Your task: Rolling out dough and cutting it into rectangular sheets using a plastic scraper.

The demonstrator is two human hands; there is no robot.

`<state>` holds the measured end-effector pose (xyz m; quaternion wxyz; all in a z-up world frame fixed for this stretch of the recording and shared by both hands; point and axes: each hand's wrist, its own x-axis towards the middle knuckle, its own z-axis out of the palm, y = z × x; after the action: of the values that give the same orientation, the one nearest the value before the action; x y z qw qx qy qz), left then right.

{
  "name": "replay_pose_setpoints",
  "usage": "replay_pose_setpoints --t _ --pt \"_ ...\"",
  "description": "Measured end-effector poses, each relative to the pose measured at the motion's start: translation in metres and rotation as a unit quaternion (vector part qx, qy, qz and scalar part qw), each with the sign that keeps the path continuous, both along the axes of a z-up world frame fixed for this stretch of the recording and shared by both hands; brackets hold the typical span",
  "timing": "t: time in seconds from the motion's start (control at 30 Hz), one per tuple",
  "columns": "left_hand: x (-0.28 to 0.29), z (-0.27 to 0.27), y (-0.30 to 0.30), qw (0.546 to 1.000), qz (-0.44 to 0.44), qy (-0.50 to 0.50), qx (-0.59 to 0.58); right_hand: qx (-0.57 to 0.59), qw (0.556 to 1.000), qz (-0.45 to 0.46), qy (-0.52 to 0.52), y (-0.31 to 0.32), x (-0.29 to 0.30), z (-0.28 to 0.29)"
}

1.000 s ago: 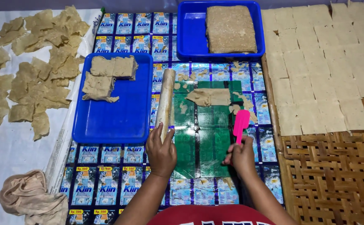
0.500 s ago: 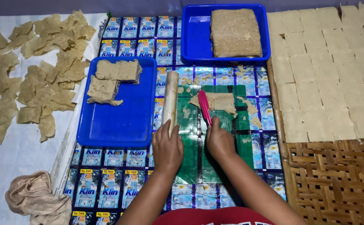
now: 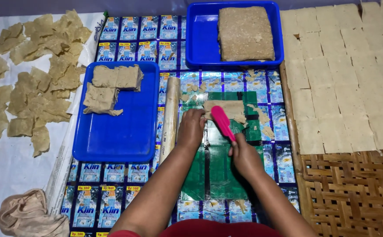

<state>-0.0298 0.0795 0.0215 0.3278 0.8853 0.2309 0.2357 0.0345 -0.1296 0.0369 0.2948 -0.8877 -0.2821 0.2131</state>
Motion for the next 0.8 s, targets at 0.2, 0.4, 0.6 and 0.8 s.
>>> replay_pose_setpoints --t 0.2,0.4,0.6,0.8 --pt "0.021 0.011 -0.015 0.996 -0.024 -0.073 -0.054 0.07 0.99 -0.119 0.037 -0.047 0.032 0.016" --pt "0.05 0.0 -0.032 0.988 -0.149 -0.012 0.046 0.115 0.985 -0.12 -0.051 -0.051 0.059 0.008" --pt "0.05 0.019 -0.017 0.978 -0.139 -0.029 0.151 -0.024 0.973 -0.045 -0.225 -0.038 0.128 0.025" --pt "0.051 0.009 0.022 0.989 -0.089 0.005 0.121 -0.151 0.958 0.085 -0.231 0.006 0.182 0.025"
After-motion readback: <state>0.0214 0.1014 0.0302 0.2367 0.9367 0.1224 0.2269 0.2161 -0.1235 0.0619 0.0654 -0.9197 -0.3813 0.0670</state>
